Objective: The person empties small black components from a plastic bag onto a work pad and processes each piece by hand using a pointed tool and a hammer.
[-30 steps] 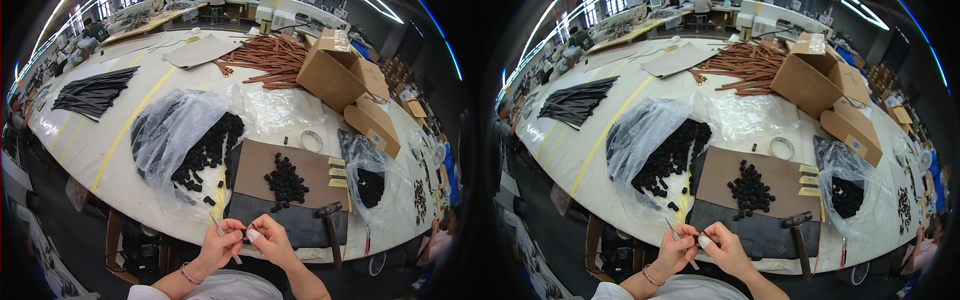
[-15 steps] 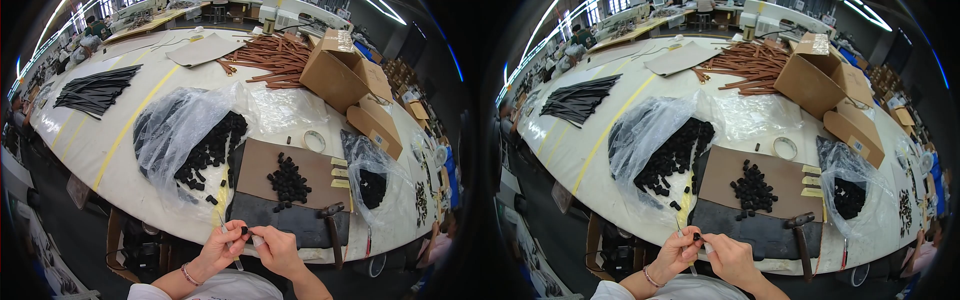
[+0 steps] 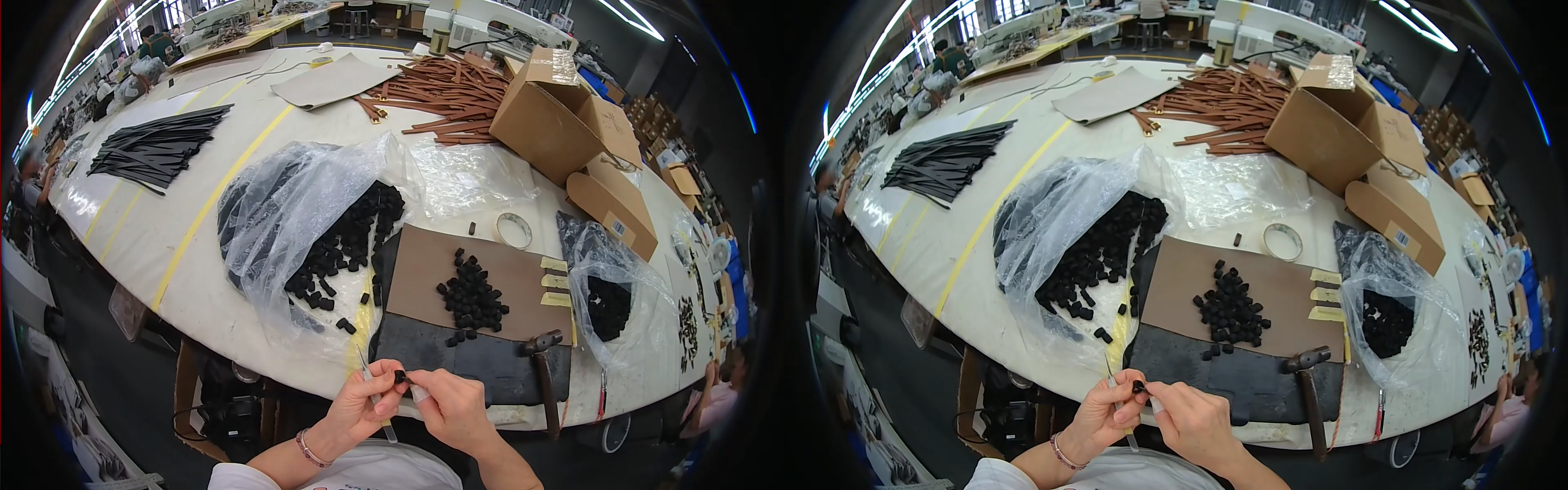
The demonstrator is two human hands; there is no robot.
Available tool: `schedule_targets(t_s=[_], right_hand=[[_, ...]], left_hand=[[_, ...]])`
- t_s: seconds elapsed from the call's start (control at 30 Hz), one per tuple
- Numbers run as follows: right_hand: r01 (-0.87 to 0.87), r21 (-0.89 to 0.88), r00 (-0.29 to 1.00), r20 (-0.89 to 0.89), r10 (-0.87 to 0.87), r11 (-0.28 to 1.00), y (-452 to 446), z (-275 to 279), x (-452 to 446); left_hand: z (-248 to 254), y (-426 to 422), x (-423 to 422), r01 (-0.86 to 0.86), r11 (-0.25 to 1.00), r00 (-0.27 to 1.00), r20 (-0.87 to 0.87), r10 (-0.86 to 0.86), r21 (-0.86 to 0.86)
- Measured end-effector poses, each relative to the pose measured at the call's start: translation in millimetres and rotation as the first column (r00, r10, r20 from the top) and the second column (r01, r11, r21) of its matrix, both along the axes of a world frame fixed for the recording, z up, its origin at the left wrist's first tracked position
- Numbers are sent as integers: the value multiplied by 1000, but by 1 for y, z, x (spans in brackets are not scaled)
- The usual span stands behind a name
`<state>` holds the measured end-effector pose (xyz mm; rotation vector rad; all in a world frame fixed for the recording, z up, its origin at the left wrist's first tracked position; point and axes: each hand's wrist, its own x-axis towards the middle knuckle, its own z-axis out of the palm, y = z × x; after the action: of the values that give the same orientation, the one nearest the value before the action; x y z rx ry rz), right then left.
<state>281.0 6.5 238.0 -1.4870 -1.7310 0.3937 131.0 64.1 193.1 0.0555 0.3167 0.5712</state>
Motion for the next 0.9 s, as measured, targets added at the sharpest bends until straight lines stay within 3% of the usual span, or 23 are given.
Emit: schedule_targets(t_s=[0.23, 0.4, 0.53, 0.7, 0.9], right_hand=[[28, 89, 984, 171, -43, 996, 1, -3, 0], [43, 48, 987, 150, -50, 998, 0, 0, 1], [39, 51, 993, 108, -44, 998, 2, 1, 1], [50, 72, 988, 143, -60, 996, 2, 0, -1], [62, 94, 974, 210, -81, 994, 1, -2, -1]], left_hand=[[1, 1, 1, -11, 1000, 1000, -2, 11, 0], [12, 0, 1, -68, 927, 936, -297, 187, 370], [13, -1, 0, -84, 927, 936, -290, 199, 365], [8, -1, 0, -95, 974, 977, -167, 130, 204], [7, -1, 1, -105, 975, 977, -164, 138, 196]])
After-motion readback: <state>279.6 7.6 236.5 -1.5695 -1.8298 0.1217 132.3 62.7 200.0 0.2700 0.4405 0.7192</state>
